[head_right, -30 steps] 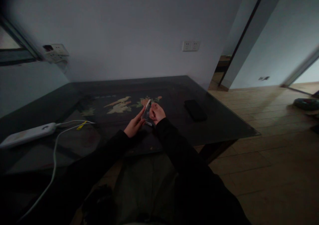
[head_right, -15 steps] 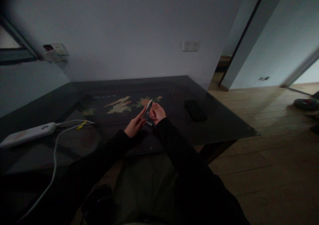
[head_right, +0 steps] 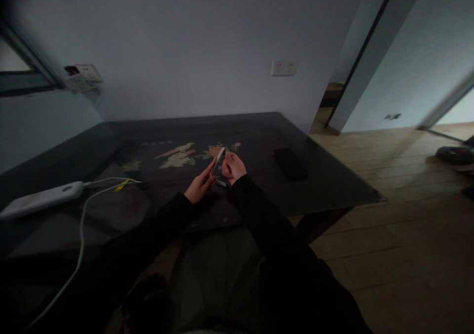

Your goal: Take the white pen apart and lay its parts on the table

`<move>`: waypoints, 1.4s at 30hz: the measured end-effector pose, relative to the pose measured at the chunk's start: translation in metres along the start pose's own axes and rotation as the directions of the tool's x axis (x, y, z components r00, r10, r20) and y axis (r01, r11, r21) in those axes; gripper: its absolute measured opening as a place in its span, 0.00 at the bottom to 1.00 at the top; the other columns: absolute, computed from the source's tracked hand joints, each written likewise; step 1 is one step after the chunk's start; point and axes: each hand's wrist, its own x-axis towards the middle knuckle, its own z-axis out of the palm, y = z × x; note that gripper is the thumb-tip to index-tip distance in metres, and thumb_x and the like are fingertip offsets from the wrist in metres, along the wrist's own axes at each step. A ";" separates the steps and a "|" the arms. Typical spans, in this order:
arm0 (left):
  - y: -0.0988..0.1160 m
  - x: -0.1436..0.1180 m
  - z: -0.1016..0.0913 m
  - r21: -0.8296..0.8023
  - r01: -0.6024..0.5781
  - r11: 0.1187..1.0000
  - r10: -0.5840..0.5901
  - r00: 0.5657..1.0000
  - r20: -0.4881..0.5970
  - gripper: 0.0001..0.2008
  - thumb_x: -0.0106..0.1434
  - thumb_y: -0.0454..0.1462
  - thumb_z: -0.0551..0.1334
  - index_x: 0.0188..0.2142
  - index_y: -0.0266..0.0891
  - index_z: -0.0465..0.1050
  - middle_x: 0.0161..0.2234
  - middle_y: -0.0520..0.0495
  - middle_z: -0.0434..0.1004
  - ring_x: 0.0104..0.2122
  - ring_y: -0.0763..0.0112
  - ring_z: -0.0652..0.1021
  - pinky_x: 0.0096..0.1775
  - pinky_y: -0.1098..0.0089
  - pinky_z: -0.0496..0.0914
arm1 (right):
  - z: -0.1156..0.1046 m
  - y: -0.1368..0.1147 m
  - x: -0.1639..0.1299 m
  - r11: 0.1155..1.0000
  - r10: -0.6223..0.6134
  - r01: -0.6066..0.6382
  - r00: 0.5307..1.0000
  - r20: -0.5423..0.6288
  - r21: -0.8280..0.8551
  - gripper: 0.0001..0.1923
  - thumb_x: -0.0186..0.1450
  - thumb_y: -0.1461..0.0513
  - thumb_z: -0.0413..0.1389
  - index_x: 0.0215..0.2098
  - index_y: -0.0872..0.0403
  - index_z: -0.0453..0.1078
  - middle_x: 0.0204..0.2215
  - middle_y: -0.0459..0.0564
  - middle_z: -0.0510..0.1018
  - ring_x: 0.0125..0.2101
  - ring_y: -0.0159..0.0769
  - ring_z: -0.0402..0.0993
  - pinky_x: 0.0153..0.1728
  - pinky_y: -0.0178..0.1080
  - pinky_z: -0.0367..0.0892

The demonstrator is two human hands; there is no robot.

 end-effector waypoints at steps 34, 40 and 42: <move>0.000 -0.002 0.001 -0.102 -0.018 0.995 0.024 0.998 0.060 0.32 0.67 0.39 0.51 0.68 0.40 0.41 0.24 0.55 0.65 0.20 0.79 0.60 0.25 0.77 0.59 | 0.000 -0.002 -0.001 1.000 -0.001 0.001 1.000 -0.016 -0.022 0.21 0.57 0.47 0.61 0.28 0.51 0.57 0.07 0.31 0.55 0.07 0.21 0.41 0.11 0.30 0.36; 0.003 -0.004 0.002 -0.190 -0.014 0.982 0.036 0.993 0.111 0.32 0.68 0.40 0.51 0.68 0.39 0.40 0.25 0.54 0.65 0.20 0.79 0.60 0.23 0.78 0.58 | -0.001 -0.003 -0.002 1.000 -0.019 0.019 1.000 -0.001 -0.023 0.18 0.58 0.49 0.60 0.29 0.51 0.59 0.07 0.31 0.55 0.08 0.21 0.41 0.11 0.30 0.36; 0.002 -0.004 0.002 -0.156 -0.021 0.988 0.036 0.995 0.093 0.32 0.68 0.40 0.51 0.67 0.39 0.41 0.25 0.53 0.65 0.20 0.79 0.60 0.24 0.78 0.59 | -0.001 -0.002 -0.002 0.999 -0.027 0.028 1.000 0.003 -0.022 0.18 0.58 0.49 0.60 0.29 0.51 0.59 0.07 0.31 0.56 0.08 0.21 0.41 0.11 0.30 0.36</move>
